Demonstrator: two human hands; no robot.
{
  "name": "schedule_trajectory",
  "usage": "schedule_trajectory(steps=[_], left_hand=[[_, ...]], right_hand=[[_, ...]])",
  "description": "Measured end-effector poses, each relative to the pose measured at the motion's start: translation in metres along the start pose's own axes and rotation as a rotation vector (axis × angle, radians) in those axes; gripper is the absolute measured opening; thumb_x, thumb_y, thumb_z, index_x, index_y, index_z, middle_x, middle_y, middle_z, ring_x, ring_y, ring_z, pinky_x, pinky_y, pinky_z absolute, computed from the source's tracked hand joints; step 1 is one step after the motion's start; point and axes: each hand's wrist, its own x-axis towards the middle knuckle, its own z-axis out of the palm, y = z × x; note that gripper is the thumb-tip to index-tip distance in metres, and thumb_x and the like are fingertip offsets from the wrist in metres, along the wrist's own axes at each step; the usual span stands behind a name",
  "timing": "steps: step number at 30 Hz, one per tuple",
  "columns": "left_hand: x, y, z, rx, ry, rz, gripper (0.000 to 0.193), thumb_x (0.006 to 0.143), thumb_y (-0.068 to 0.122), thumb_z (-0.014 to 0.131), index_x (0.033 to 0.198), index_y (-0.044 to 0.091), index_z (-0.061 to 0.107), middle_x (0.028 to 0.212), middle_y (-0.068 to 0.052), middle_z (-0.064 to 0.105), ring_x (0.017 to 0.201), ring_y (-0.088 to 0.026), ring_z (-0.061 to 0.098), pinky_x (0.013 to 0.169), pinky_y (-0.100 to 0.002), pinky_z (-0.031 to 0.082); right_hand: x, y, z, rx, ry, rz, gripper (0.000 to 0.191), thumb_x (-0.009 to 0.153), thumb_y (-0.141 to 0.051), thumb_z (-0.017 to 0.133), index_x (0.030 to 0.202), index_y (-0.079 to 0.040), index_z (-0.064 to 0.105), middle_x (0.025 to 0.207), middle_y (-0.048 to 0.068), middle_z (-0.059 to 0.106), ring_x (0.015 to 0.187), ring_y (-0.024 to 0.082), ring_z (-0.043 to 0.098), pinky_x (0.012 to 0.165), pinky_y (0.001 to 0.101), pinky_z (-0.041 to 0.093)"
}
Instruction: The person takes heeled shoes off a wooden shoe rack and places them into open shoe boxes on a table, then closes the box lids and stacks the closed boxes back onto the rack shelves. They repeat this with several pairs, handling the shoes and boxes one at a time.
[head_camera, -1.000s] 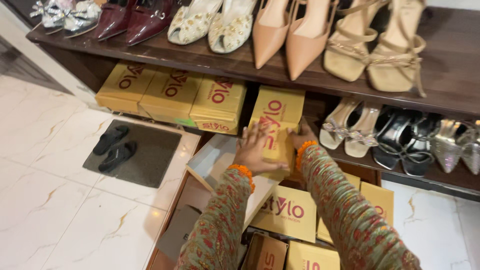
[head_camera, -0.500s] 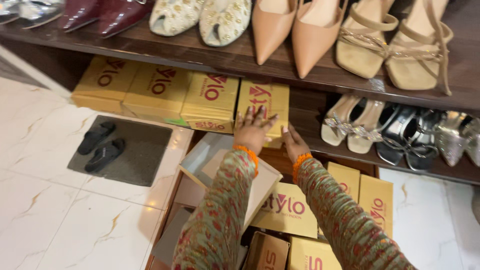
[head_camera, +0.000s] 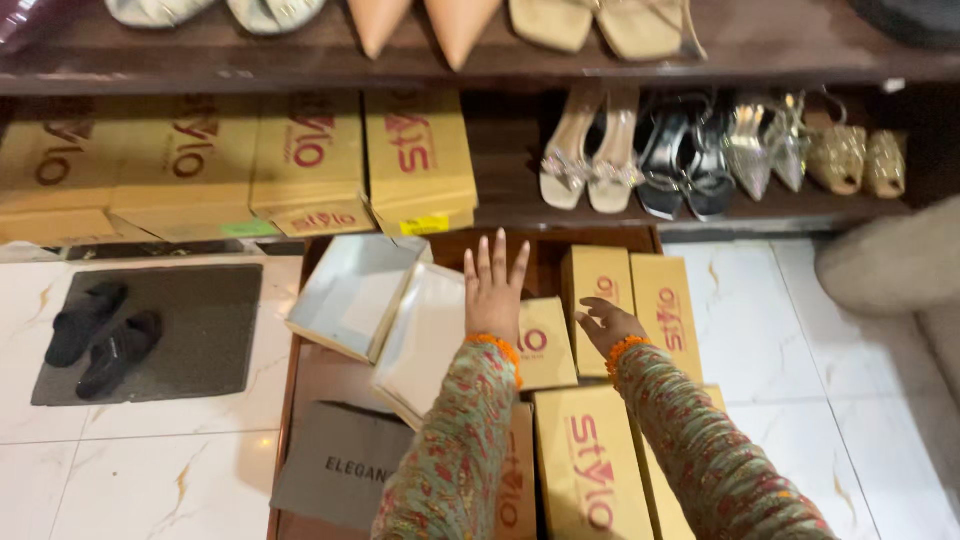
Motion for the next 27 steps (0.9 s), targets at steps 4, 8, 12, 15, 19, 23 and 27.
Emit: schedule_trajectory(steps=[4, 8, 12, 15, 19, 23, 27], left_hand=[[-0.046, 0.026, 0.003, -0.124, -0.219, -0.055, 0.076, 0.090, 0.018, 0.058, 0.160, 0.028, 0.030, 0.172, -0.011, 0.003, 0.157, -0.039, 0.002, 0.121, -0.063, -0.002], [-0.076, 0.039, 0.011, -0.144, -0.421, -0.110, 0.071, 0.092, 0.026, 0.062, 0.157, 0.026, 0.033, 0.172, -0.012, 0.002, 0.157, -0.043, -0.002, 0.119, -0.070, -0.010], [-0.108, 0.067, 0.033, -0.215, -0.505, -0.148, 0.078, 0.087, 0.016, 0.065, 0.158, 0.031, 0.036, 0.171, -0.018, 0.009, 0.158, -0.044, 0.006, 0.119, -0.068, -0.006], [-0.133, 0.090, 0.053, -0.417, -0.755, -0.189, 0.081, 0.085, 0.023, 0.067, 0.157, 0.027, 0.030, 0.171, -0.011, 0.017, 0.145, -0.034, 0.040, 0.123, -0.065, 0.014], [-0.173, 0.121, 0.079, -0.736, -0.694, -0.245, 0.085, 0.082, 0.021, 0.066, 0.159, 0.013, 0.029, 0.146, -0.025, 0.051, 0.129, -0.040, 0.056, 0.109, -0.047, 0.047], [-0.193, 0.139, 0.106, -0.730, -0.835, -0.403, 0.072, 0.088, 0.030, 0.069, 0.147, -0.001, 0.041, 0.132, -0.027, 0.064, 0.121, -0.040, 0.063, 0.104, -0.047, 0.051], [-0.223, 0.150, 0.132, -0.878, -0.815, -0.608, 0.071, 0.090, 0.033, 0.067, 0.144, -0.006, 0.042, 0.133, -0.026, 0.064, 0.117, -0.041, 0.066, 0.098, -0.047, 0.057]], right_hand=[[-0.059, 0.037, -0.008, -0.120, -0.051, 0.045, 0.047, 0.092, -0.048, 0.065, 0.133, -0.026, 0.067, 0.127, 0.010, 0.072, 0.117, 0.032, 0.067, 0.101, 0.0431, 0.053], [-0.112, 0.050, -0.013, -0.102, -0.117, 0.239, 0.045, 0.092, -0.046, 0.064, 0.134, -0.030, 0.066, 0.118, 0.005, 0.080, 0.116, 0.027, 0.071, 0.105, 0.0417, 0.051], [-0.149, 0.081, 0.004, -0.140, -0.019, 0.299, 0.039, 0.092, -0.047, 0.064, 0.128, -0.033, 0.068, 0.129, 0.001, 0.069, 0.120, 0.028, 0.064, 0.104, 0.0558, 0.038], [-0.167, 0.123, 0.021, -0.001, -0.025, 0.255, 0.041, 0.093, -0.045, 0.065, 0.130, -0.028, 0.069, 0.119, 0.006, 0.076, 0.113, 0.029, 0.070, 0.101, 0.0409, 0.053], [-0.174, 0.171, 0.037, -0.017, -0.259, 0.412, 0.041, 0.094, -0.042, 0.064, 0.132, -0.027, 0.067, 0.114, 0.006, 0.078, 0.110, 0.025, 0.070, 0.100, 0.0389, 0.052], [-0.183, 0.196, 0.053, 0.113, -0.215, 0.163, 0.043, 0.093, -0.039, 0.066, 0.130, -0.019, 0.070, 0.099, 0.011, 0.080, 0.097, 0.020, 0.074, 0.091, 0.0344, 0.059], [-0.180, 0.209, 0.060, 0.119, -0.402, 0.303, 0.046, 0.094, -0.035, 0.065, 0.135, -0.014, 0.066, 0.104, 0.012, 0.077, 0.097, 0.022, 0.071, 0.089, 0.0367, 0.057]])
